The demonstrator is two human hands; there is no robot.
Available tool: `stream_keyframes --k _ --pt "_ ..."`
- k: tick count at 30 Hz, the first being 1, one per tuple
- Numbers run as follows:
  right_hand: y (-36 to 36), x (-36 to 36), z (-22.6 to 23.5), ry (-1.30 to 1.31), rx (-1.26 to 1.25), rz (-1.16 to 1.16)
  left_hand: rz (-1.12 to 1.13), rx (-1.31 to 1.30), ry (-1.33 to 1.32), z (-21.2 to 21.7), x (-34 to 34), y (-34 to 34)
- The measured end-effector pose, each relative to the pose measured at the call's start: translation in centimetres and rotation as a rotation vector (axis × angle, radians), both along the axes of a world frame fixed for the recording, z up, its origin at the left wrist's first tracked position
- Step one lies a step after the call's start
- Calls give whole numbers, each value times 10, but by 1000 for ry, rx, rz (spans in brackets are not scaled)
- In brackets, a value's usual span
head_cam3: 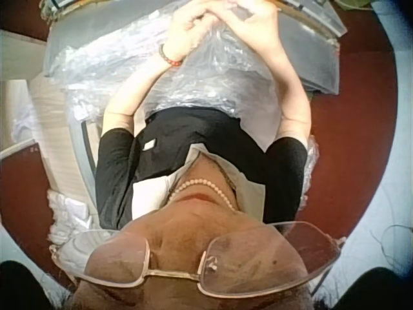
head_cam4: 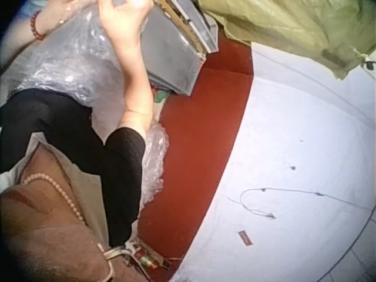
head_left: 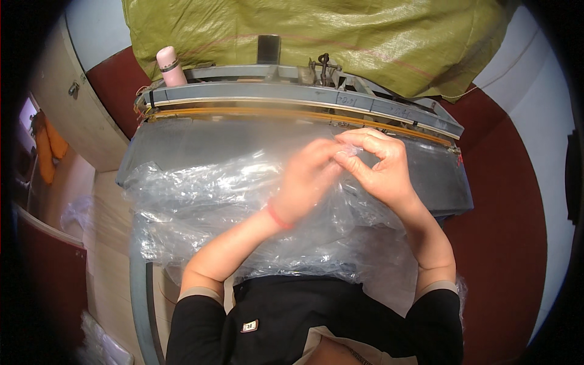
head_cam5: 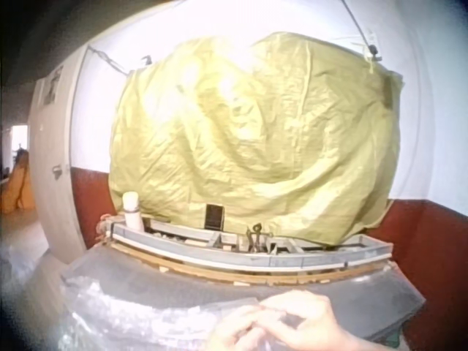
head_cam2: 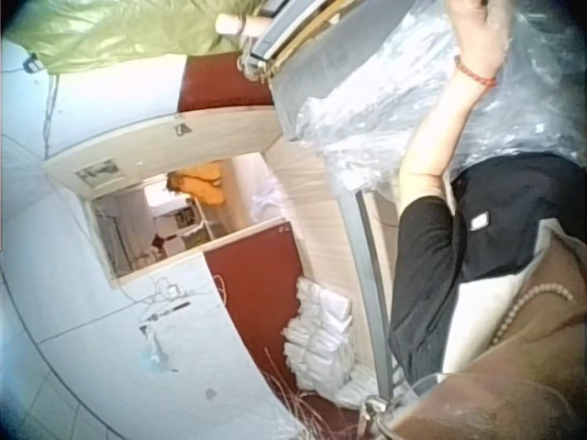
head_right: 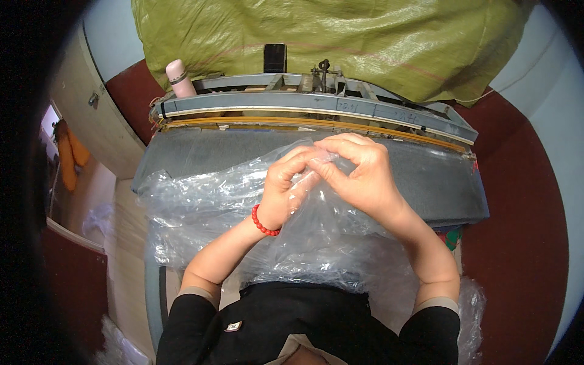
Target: Manually aligning and sealing plastic film using a heat sealer machine in a factory environment.
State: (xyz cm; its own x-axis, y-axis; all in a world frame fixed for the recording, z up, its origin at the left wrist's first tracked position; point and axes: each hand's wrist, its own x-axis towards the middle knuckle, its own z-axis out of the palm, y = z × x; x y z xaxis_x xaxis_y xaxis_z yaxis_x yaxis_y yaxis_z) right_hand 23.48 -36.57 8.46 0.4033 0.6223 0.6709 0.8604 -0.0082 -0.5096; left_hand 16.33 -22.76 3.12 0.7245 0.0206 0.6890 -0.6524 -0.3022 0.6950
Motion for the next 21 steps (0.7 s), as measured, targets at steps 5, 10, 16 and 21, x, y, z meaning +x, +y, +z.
stream_keyframes --k 5,10,16,21 --pt "-7 -2 2 198 -39 19 466 196 -184 6 1 -1" --pt "-16 11 -1 454 -16 161 116 -15 61 17 17 7" --pt "-15 11 -11 598 96 92 100 -286 217 8 16 3" --pt "-11 6 -9 297 19 -63 163 -243 183 8 11 -2"
